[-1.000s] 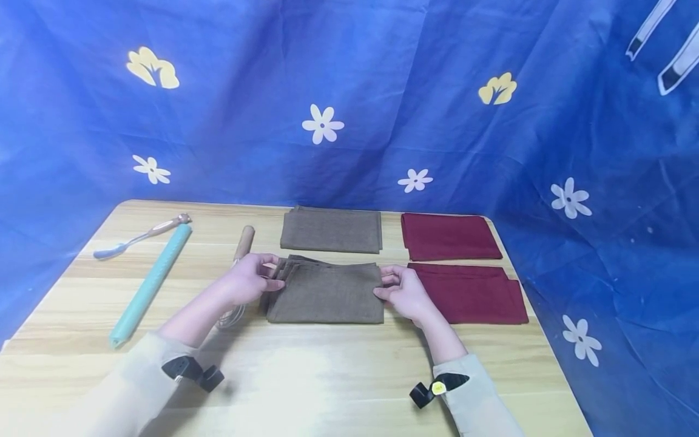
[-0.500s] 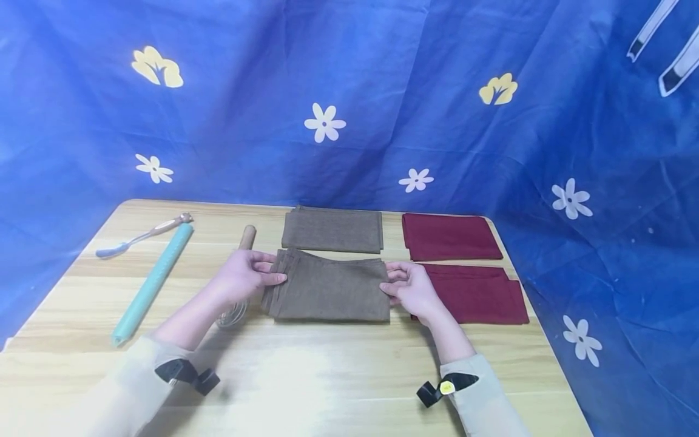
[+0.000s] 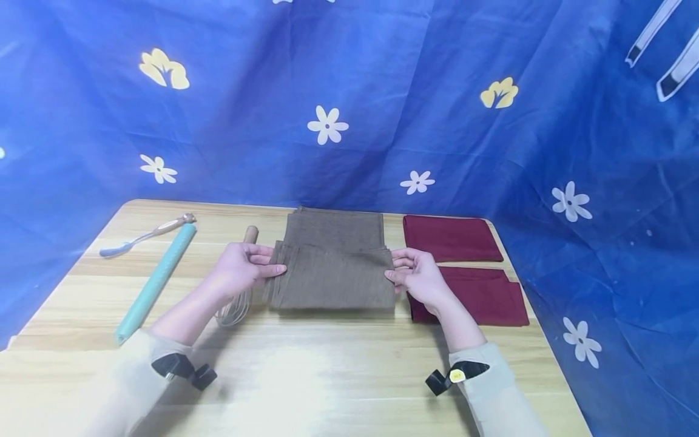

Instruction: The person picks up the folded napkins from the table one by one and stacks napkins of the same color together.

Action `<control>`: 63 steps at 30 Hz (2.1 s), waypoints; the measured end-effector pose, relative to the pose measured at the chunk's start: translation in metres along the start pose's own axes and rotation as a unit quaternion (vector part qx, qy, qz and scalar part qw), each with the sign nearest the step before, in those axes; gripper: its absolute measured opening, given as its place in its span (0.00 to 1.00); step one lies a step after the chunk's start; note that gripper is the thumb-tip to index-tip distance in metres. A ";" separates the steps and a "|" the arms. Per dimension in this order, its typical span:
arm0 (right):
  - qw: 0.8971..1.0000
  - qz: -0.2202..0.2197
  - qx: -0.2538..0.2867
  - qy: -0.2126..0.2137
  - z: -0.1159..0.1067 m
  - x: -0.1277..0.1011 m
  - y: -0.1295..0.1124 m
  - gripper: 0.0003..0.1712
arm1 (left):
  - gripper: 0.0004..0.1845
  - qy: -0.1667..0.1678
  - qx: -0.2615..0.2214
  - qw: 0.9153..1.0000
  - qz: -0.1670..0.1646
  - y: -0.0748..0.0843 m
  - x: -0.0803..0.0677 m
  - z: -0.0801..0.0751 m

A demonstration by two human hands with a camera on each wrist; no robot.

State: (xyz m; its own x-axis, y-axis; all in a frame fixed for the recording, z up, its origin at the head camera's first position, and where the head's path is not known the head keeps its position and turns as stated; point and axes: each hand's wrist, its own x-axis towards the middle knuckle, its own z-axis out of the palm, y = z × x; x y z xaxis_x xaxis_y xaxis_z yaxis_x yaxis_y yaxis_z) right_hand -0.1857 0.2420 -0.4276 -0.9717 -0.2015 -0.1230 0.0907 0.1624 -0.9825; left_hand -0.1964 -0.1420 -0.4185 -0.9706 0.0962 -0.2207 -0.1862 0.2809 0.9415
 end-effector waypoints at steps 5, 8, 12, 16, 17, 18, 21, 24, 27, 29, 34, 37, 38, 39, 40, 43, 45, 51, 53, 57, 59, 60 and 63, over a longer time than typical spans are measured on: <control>1.000 -0.005 0.005 -0.003 -0.003 0.006 -0.008 0.27 | 0.32 -0.002 0.009 1.000 0.009 0.005 0.003 -0.006; 1.000 -0.008 0.009 -0.001 -0.005 0.011 -0.012 0.28 | 0.32 -0.001 0.018 1.000 0.014 0.011 0.007 -0.008; 1.000 -0.009 0.013 0.003 -0.008 0.018 -0.015 0.28 | 0.33 -0.004 0.022 1.000 0.017 0.018 0.012 -0.011; 1.000 -0.006 0.014 0.005 -0.010 0.025 -0.018 0.27 | 0.33 -0.003 0.024 1.000 0.018 0.024 0.017 -0.013; 1.000 -0.006 0.015 0.006 -0.011 0.027 -0.019 0.27 | 0.33 -0.003 0.026 0.999 0.020 0.026 0.019 -0.013; 1.000 -0.006 0.013 0.007 -0.012 0.029 -0.020 0.27 | 0.33 -0.003 0.028 0.999 0.021 0.027 0.020 -0.013; 1.000 -0.006 0.010 0.009 -0.014 0.035 -0.022 0.27 | 0.31 0.001 0.042 0.999 0.029 0.030 0.027 -0.014; 1.000 -0.003 0.004 0.010 -0.017 0.042 -0.026 0.29 | 0.30 0.010 0.064 0.997 0.039 0.034 0.035 -0.014; 1.000 0.003 0.003 0.014 -0.020 0.050 -0.029 0.29 | 0.30 0.018 0.072 0.996 0.042 0.038 0.043 -0.015; 1.000 0.005 0.003 0.018 -0.021 0.056 -0.032 0.29 | 0.30 0.018 0.071 0.996 0.042 0.040 0.049 -0.014; 1.000 0.007 0.006 0.022 -0.025 0.072 -0.031 0.27 | 0.30 0.016 0.059 0.997 0.037 0.043 0.064 -0.013; 1.000 0.008 0.014 0.026 -0.027 0.083 -0.028 0.26 | 0.30 0.015 0.050 0.998 0.030 0.044 0.073 -0.012; 0.999 0.010 0.017 0.026 -0.028 0.087 -0.027 0.26 | 0.30 0.016 0.050 0.998 0.028 0.044 0.075 -0.012; 0.999 0.011 0.017 0.027 -0.028 0.090 -0.026 0.26 | 0.29 0.018 0.051 0.998 0.027 0.045 0.077 -0.012; 0.999 0.013 0.019 0.028 -0.029 0.093 -0.025 0.26 | 0.29 0.019 0.052 0.998 0.027 0.045 0.080 -0.012; 0.999 0.021 0.017 0.029 -0.031 0.100 -0.024 0.27 | 0.28 0.026 0.064 0.997 0.028 0.046 0.088 -0.011; 0.999 0.024 0.012 0.030 -0.032 0.104 -0.024 0.28 | 0.27 0.032 0.071 0.996 0.030 0.045 0.094 -0.011; 0.999 0.032 -0.004 0.038 -0.034 0.120 -0.020 0.29 | 0.26 0.050 0.093 0.994 0.027 0.042 0.111 -0.008; 0.998 0.039 -0.005 0.040 -0.033 0.127 -0.016 0.29 | 0.25 0.062 0.105 0.992 0.020 0.040 0.116 -0.007; 0.998 0.041 -0.004 0.052 -0.029 0.138 -0.009 0.28 | 0.23 0.090 0.134 0.987 0.016 0.034 0.126 -0.006; 0.997 0.040 -0.005 0.064 -0.026 0.143 -0.006 0.27 | 0.22 0.101 0.147 0.984 0.020 0.031 0.131 -0.005; 0.997 0.041 -0.006 0.070 -0.025 0.146 -0.005 0.27 | 0.22 0.105 0.155 0.982 0.024 0.030 0.133 -0.005; 0.996 0.048 -0.010 0.080 -0.021 0.152 0.000 0.27 | 0.21 0.116 0.176 0.977 0.024 0.026 0.138 -0.004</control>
State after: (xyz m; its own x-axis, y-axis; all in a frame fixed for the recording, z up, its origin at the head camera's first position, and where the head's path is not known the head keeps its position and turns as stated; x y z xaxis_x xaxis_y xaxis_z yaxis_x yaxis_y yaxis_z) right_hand -0.3381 0.2313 -0.4431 -0.9812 -0.0286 -0.1911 0.1821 0.1935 -0.9641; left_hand -0.3358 -0.1256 -0.4235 -0.9930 -0.0901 -0.0766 -0.1154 0.5968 0.7940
